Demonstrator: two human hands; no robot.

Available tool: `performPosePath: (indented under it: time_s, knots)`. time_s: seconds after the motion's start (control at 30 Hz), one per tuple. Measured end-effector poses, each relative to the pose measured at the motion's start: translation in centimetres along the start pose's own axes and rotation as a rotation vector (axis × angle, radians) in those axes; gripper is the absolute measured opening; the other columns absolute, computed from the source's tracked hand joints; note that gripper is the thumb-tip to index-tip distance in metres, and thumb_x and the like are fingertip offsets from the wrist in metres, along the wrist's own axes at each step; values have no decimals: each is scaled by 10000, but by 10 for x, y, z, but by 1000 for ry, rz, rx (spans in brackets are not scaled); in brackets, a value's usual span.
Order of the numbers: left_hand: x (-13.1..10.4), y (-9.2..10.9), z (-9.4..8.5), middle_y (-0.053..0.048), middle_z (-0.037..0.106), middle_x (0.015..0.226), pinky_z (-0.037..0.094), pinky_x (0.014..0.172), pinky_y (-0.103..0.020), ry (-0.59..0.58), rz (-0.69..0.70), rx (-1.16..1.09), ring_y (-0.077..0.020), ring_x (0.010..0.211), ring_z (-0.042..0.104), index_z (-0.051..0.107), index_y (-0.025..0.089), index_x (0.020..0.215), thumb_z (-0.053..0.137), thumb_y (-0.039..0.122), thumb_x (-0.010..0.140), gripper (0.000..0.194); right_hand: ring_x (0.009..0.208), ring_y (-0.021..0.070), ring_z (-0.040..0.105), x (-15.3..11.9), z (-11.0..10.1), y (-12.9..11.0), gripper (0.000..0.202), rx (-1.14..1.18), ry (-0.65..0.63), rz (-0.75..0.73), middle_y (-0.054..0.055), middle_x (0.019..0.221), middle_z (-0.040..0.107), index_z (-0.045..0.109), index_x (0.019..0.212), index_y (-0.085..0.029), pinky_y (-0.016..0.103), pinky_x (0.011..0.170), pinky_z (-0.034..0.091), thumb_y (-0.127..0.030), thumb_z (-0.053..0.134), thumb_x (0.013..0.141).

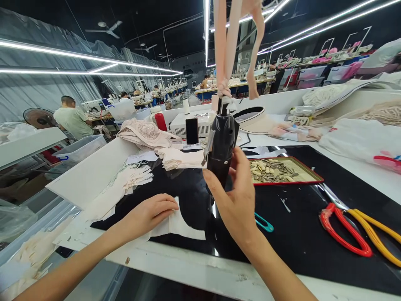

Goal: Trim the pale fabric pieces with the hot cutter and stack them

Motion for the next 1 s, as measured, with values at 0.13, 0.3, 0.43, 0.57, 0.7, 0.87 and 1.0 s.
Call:
performPosePath:
  time_s: [0.13,0.3,0.43,0.57,0.7,0.87,1.0]
  knots:
    - [8,-1,16,-87,696,1317,539,1069,-340,-116,33,2,-236,1247,664,730,206,1182,599,201,1085,162,1108,274,679,-15,-39,-12,381,-19,263,-149,75,1181,669,662,1254,-288,498,980,569,-372,792,906]
    - [14,-2,18,-61,715,1155,462,1133,-388,-152,-28,-17,-218,1106,675,679,189,956,592,165,1065,142,781,177,699,-41,-31,-15,81,-109,-94,-208,9,878,728,739,1041,-266,313,754,565,-243,695,978]
    - [14,-5,0,2,702,950,503,973,-336,-51,-142,-38,-173,879,660,641,201,975,566,188,1058,112,644,154,659,-74,7,28,313,-35,-551,242,8,744,703,756,897,-250,239,576,533,-472,585,1037]
    - [10,0,-20,38,679,907,443,700,-245,82,-241,-137,-136,784,601,624,215,978,538,297,1081,158,743,206,657,-112,43,59,546,134,-792,626,66,851,703,805,937,-222,244,497,518,-731,608,938]
    - [9,11,-20,42,649,859,411,714,-250,127,-277,-403,-132,788,567,641,203,913,613,302,1012,143,795,229,653,-114,61,64,602,378,-652,756,60,834,702,841,1004,-209,290,616,566,-759,808,760]
    - [4,11,0,16,645,860,433,729,-262,105,-337,-759,-143,787,574,645,177,946,738,362,895,213,717,171,537,-103,62,64,577,366,-503,733,27,767,666,852,980,-211,291,680,515,-754,781,797]
    - [1,11,17,-1,667,881,423,715,-255,55,-388,-939,-142,781,577,648,164,989,844,479,805,414,689,184,536,-104,64,62,628,352,-524,715,35,760,687,860,1045,-211,309,639,493,-769,804,762]
Point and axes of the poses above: each hand's wrist, its own x-axis towards the middle knuckle, its own z-axis out of the palm, y = z × x, the point moved 8 cm from there along x, towards the middle knuckle
